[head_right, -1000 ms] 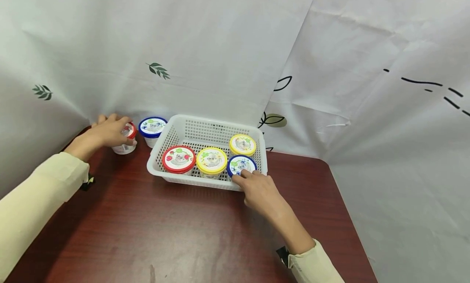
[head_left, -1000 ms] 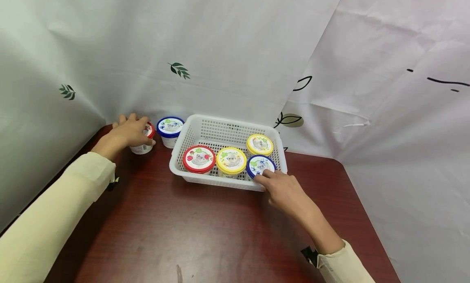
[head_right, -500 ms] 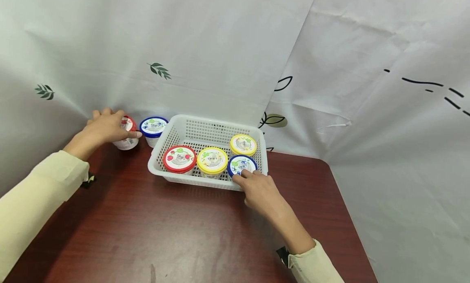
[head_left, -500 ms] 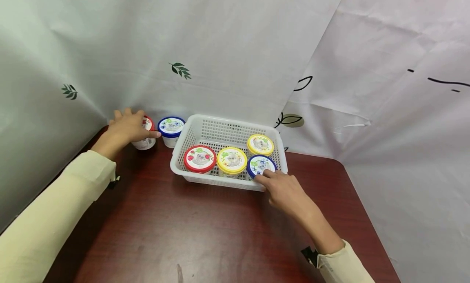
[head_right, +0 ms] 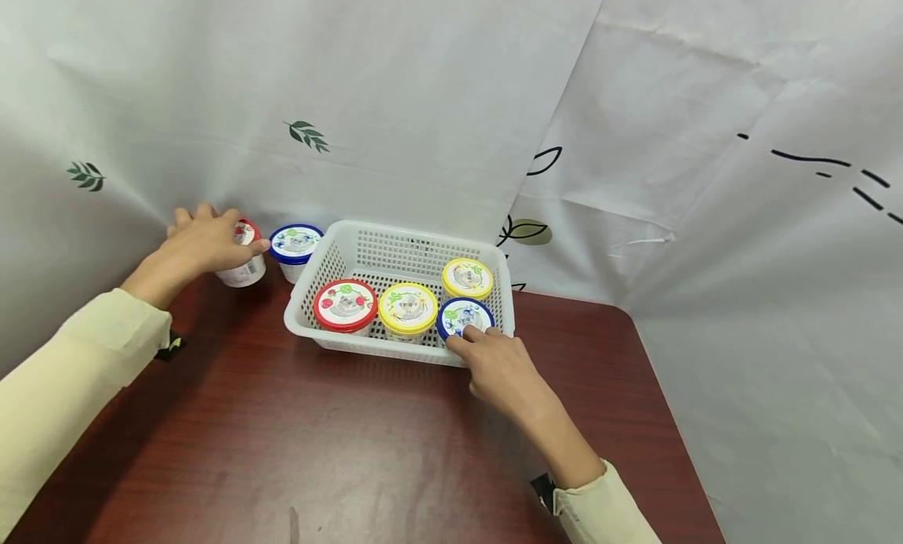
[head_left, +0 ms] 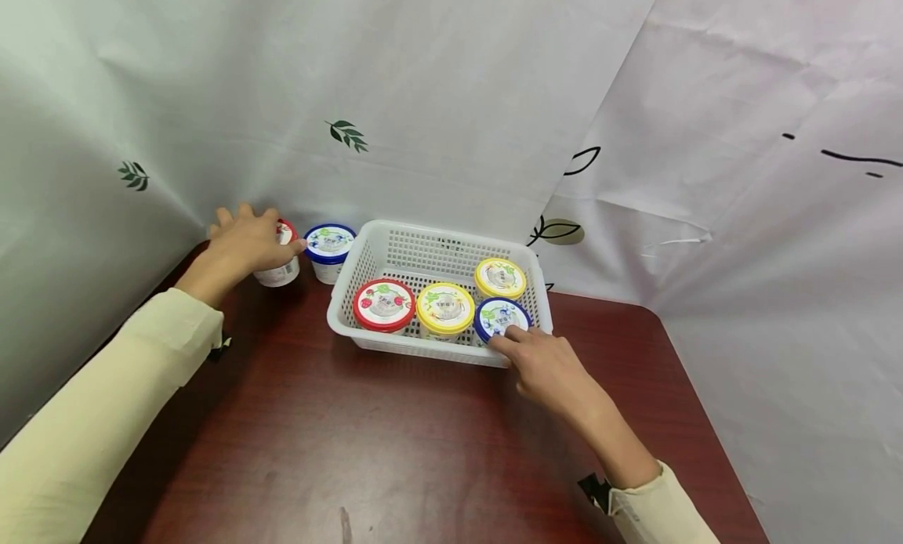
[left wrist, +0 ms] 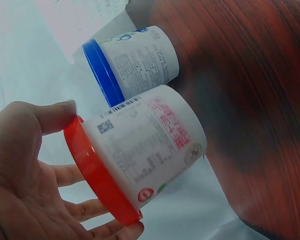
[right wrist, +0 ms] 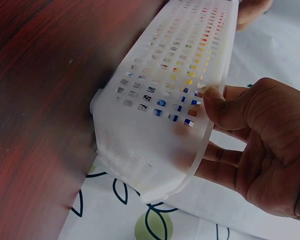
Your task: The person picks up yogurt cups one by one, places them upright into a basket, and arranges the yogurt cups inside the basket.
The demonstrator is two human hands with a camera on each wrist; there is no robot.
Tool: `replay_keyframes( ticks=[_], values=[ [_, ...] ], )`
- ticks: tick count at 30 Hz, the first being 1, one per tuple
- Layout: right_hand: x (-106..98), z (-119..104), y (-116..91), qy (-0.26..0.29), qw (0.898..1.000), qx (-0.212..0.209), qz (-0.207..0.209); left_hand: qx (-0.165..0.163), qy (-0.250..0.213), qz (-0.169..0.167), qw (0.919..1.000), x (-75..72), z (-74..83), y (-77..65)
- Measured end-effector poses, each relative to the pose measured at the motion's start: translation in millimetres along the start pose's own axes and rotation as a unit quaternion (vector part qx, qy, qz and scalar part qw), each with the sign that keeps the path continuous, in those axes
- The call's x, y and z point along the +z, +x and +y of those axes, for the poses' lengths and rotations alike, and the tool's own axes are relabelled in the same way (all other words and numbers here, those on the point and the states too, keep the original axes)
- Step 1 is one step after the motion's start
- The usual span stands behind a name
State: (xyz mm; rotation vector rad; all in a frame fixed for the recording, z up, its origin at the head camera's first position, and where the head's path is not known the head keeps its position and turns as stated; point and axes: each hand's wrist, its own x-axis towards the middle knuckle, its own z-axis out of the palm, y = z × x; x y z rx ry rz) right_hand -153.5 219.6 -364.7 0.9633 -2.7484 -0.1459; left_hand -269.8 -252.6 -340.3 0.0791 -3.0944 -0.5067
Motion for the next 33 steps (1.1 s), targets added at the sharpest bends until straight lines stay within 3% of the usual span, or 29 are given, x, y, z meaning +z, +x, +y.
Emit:
replay_keyframes(
  ticks=[8, 18, 33],
  values=[
    [0, 0, 0, -0.002, 1.0, -0.002, 0.008, 0.01, -0.007, 0.009, 0.9999, -3.4, 2.7, 1.0],
    [0, -1, 0, 0.0, 1.0, 0.001, 0.005, 0.03, 0.004, 0.061, 0.9977, -5.7, 14.0, 3.1],
    [1, -1, 0, -0.003, 1.0, 0.004, 0.0, 0.047, -0.007, 0.098, 0.994, -11.5, 34.3, -3.5]
  ],
)
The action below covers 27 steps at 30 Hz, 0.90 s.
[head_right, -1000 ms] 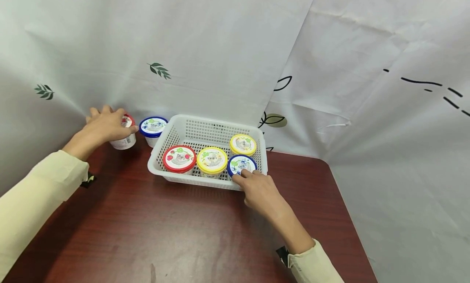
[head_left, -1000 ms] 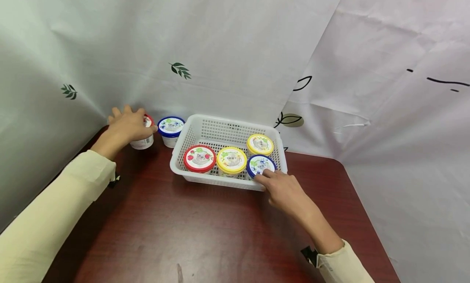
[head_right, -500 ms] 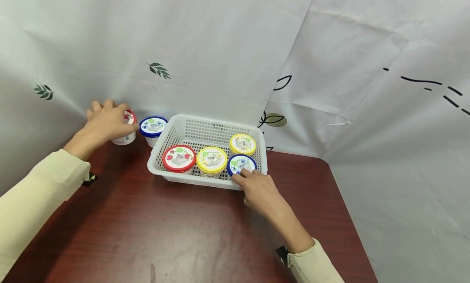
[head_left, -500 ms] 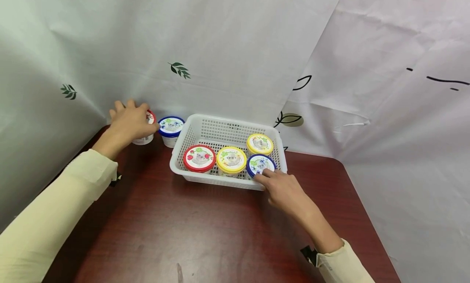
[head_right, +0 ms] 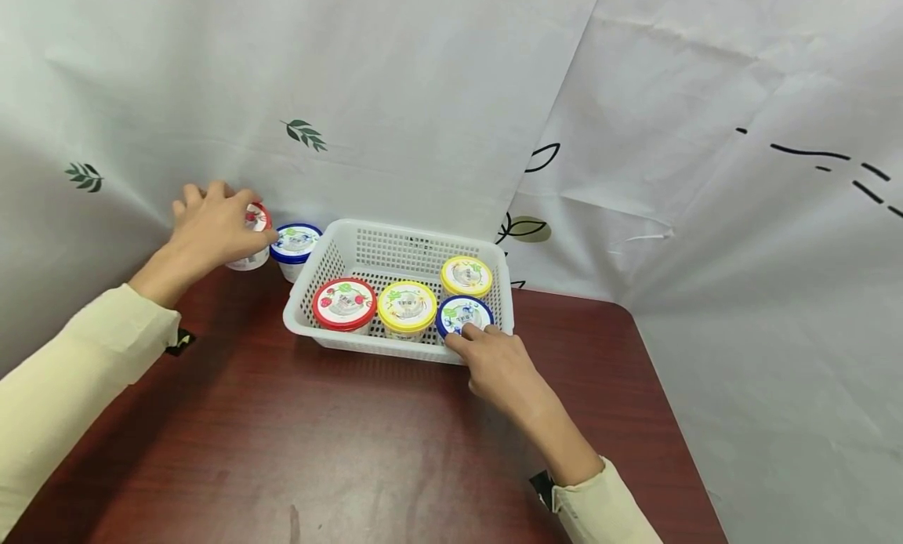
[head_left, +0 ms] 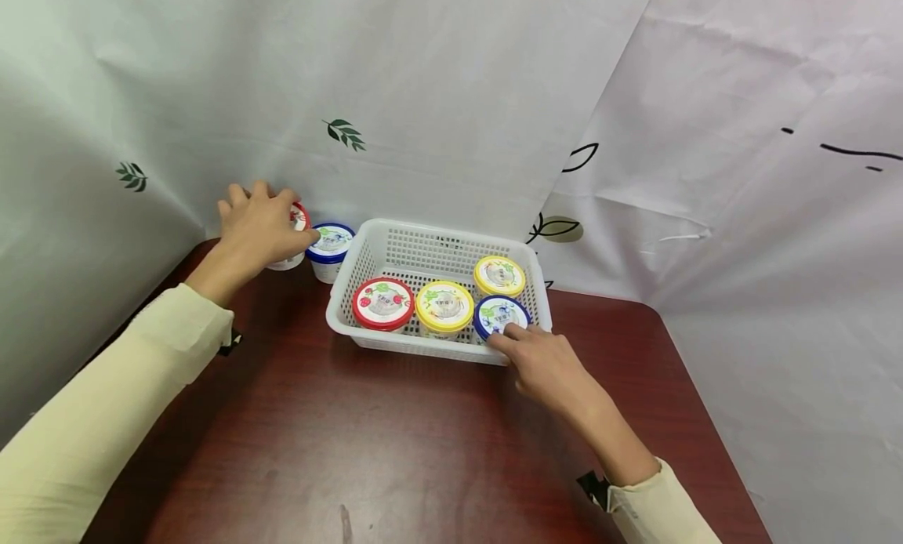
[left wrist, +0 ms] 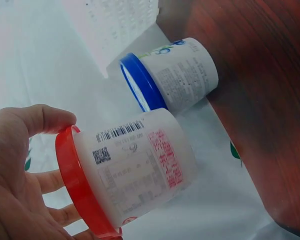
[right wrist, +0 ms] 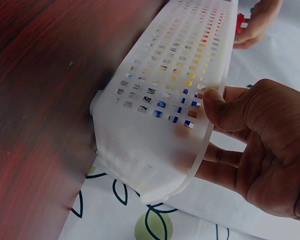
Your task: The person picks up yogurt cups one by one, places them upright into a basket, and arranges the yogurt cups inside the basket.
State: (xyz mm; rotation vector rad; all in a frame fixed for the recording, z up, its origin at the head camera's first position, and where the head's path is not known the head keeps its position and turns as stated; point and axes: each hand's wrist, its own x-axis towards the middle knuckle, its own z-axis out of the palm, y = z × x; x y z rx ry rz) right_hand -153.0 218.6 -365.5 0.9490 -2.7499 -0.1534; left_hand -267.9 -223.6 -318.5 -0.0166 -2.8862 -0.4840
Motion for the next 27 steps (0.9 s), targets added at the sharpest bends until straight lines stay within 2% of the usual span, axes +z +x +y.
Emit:
replay_keyframes(
  ticks=[15, 22, 27],
  values=[
    [-1, 0, 0, -0.003, 1.0, -0.001, 0.0, 0.02, -0.016, 0.036, 0.999, -9.1, 19.4, -0.2],
    [-1, 0, 1, 0.0, 1.0, 0.003, -0.007, 0.014, -0.023, 0.034, 0.9991, -16.5, 31.1, 1.9],
    [-1, 0, 0, -0.001, 1.0, 0.004, -0.011, 0.023, -0.025, 0.031, 0.999, -20.1, 41.6, 2.8]
  ],
)
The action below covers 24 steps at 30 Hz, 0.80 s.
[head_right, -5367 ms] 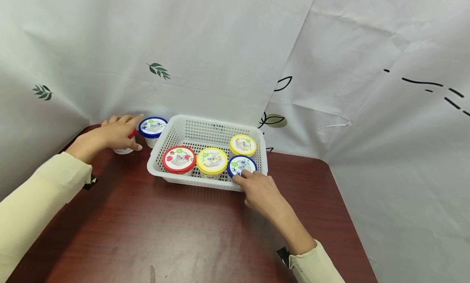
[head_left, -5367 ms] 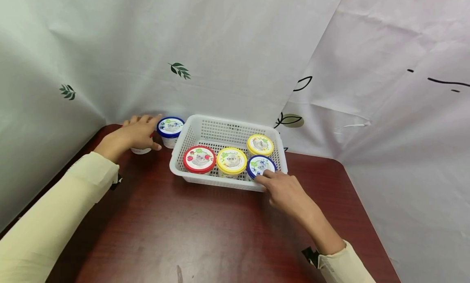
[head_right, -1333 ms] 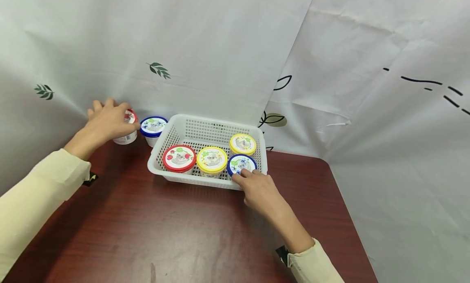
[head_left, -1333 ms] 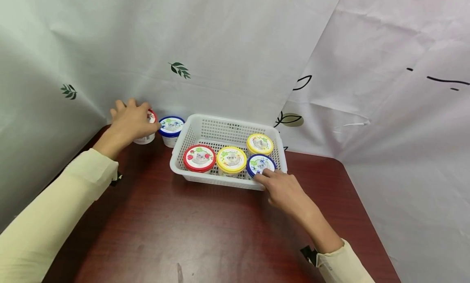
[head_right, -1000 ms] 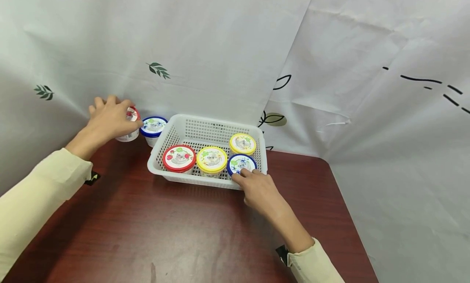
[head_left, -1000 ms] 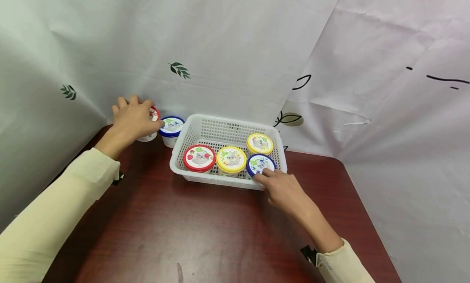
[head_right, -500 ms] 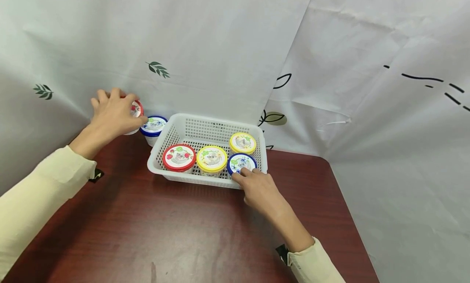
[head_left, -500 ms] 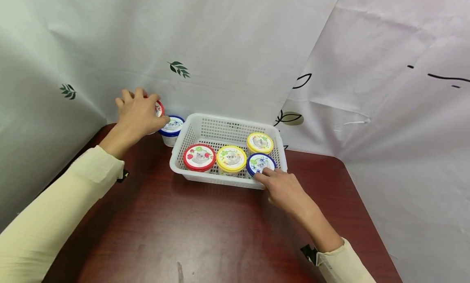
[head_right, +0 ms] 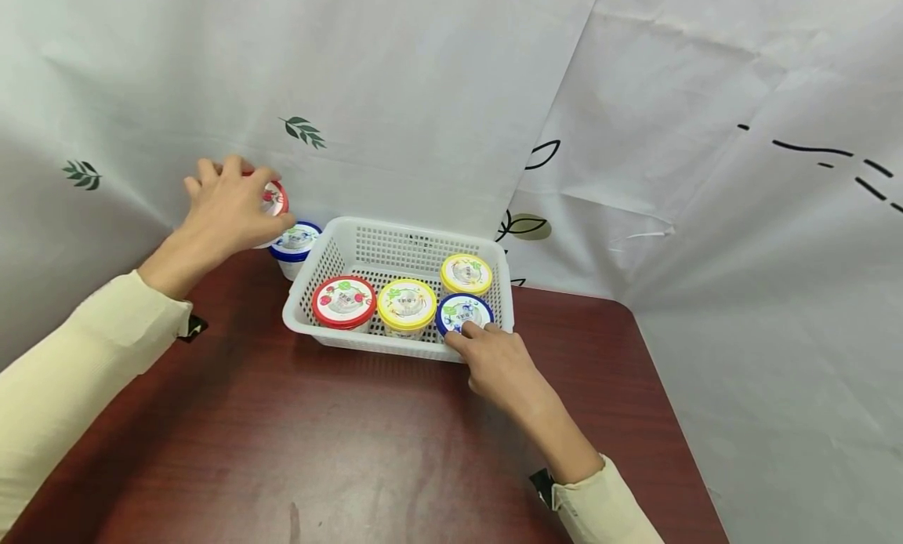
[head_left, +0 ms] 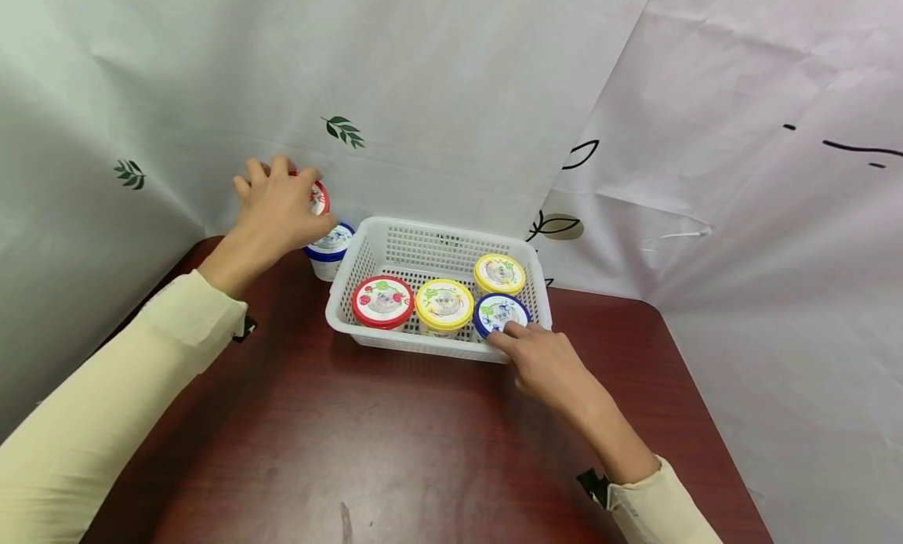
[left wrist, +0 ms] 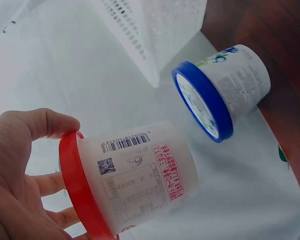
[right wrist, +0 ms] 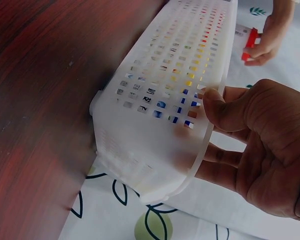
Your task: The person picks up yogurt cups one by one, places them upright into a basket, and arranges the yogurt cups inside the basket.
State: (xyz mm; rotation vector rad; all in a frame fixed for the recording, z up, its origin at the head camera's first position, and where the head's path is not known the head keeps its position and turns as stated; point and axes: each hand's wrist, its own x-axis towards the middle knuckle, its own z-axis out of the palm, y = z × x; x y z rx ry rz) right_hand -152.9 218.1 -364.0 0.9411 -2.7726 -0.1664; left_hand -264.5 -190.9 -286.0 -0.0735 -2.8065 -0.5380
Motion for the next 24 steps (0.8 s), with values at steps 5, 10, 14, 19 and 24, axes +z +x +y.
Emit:
replay_keyframes(
  ticks=[5, 10, 14, 19, 24],
  values=[
    [-1, 0, -1, 0.0, 1.0, 0.0, -0.004, 0.02, -0.008, 0.001, 0.9998, -1.5, 10.5, -1.5],
    [-1, 0, 0, 0.002, 1.0, 0.0, -0.007, 0.042, -0.022, 0.006, 0.9988, -4.1, 20.3, -4.3],
    [1, 1, 0, 0.001, 1.0, -0.006, 0.007, 0.052, -0.028, 0.003, 0.9982, -6.2, 31.4, -7.4],
    [3, 2, -2, -0.007, 0.999, -0.017, 0.037, 0.065, -0.035, -0.006, 0.9973, -5.8, 46.8, -10.3],
    [4, 2, -2, -0.007, 0.999, -0.016, 0.034, 0.081, -0.044, -0.019, 0.9956, -0.5, 57.5, -10.4]
  ],
)
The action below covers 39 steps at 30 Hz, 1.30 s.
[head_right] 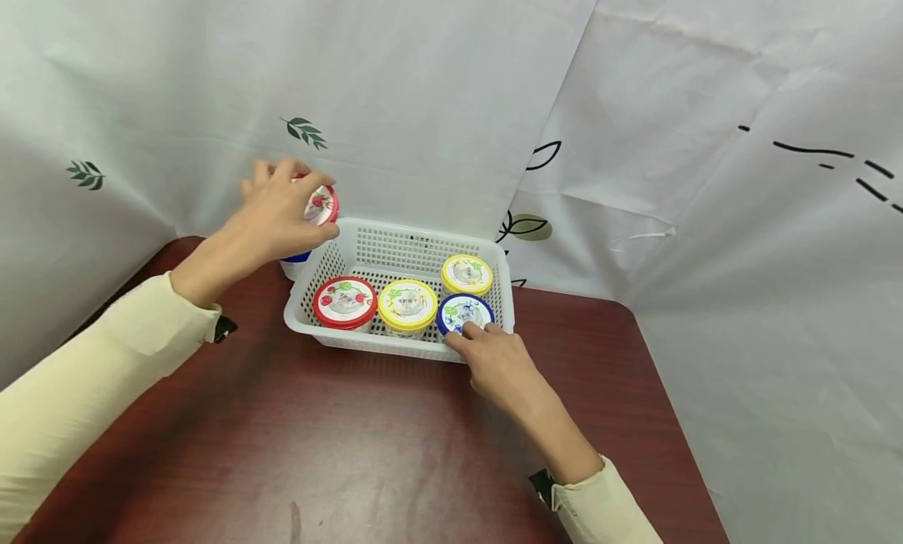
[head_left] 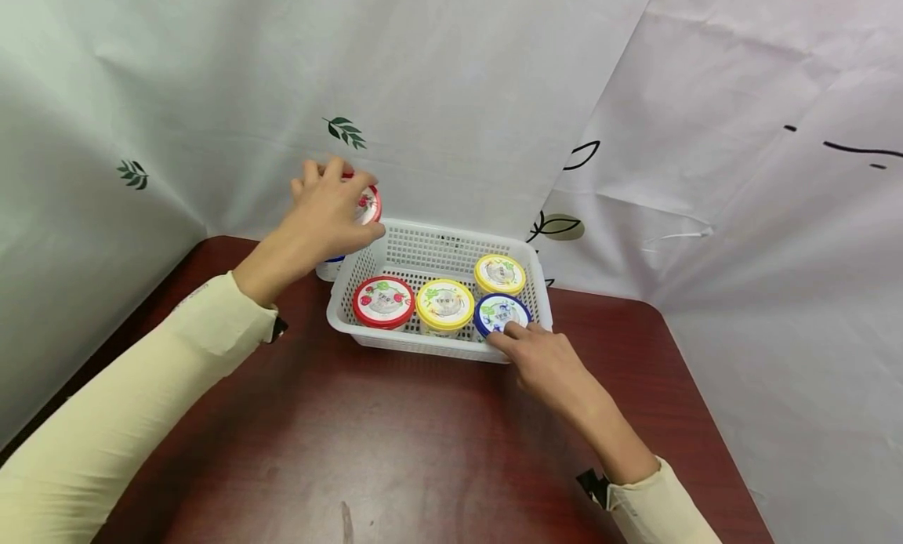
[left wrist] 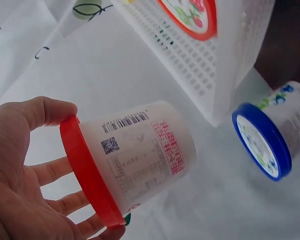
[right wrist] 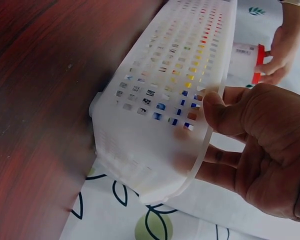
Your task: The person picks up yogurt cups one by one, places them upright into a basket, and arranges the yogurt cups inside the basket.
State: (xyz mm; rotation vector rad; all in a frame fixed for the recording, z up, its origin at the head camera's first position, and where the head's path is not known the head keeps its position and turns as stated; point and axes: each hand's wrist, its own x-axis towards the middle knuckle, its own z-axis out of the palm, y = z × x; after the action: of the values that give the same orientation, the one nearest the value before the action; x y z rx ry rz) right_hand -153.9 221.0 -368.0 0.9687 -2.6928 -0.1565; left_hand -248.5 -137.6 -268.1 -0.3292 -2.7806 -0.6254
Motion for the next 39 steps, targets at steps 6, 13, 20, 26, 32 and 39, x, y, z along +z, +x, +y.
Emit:
replay_keyframes(
  ticks=[6, 13, 20, 26, 32, 39],
  values=[
    [-1, 0, -1, -0.001, 1.0, 0.0, -0.002, 0.021, -0.009, -0.025, 0.9994, 12.4, 7.3, 2.3],
    [-1, -1, -1, 0.0, 1.0, 0.001, -0.003, 0.033, -0.009, -0.047, 0.9983, 25.6, 15.1, 3.8],
    [-1, -1, 0, 0.002, 1.0, 0.002, -0.004, 0.044, -0.006, -0.066, 0.9968, 35.5, 22.2, 7.2],
    [-3, -2, 0, 0.003, 1.0, 0.005, -0.009, 0.051, -0.001, -0.081, 0.9954, 39.2, 23.1, 9.8],
    [-2, -1, -1, 0.002, 1.0, 0.002, -0.002, 0.059, 0.006, -0.103, 0.9929, 41.9, 25.7, 13.0],
    [-1, -1, 0, 0.001, 1.0, 0.003, -0.003, 0.055, 0.019, -0.135, 0.9891, 47.1, 28.2, 17.9]
  ],
)
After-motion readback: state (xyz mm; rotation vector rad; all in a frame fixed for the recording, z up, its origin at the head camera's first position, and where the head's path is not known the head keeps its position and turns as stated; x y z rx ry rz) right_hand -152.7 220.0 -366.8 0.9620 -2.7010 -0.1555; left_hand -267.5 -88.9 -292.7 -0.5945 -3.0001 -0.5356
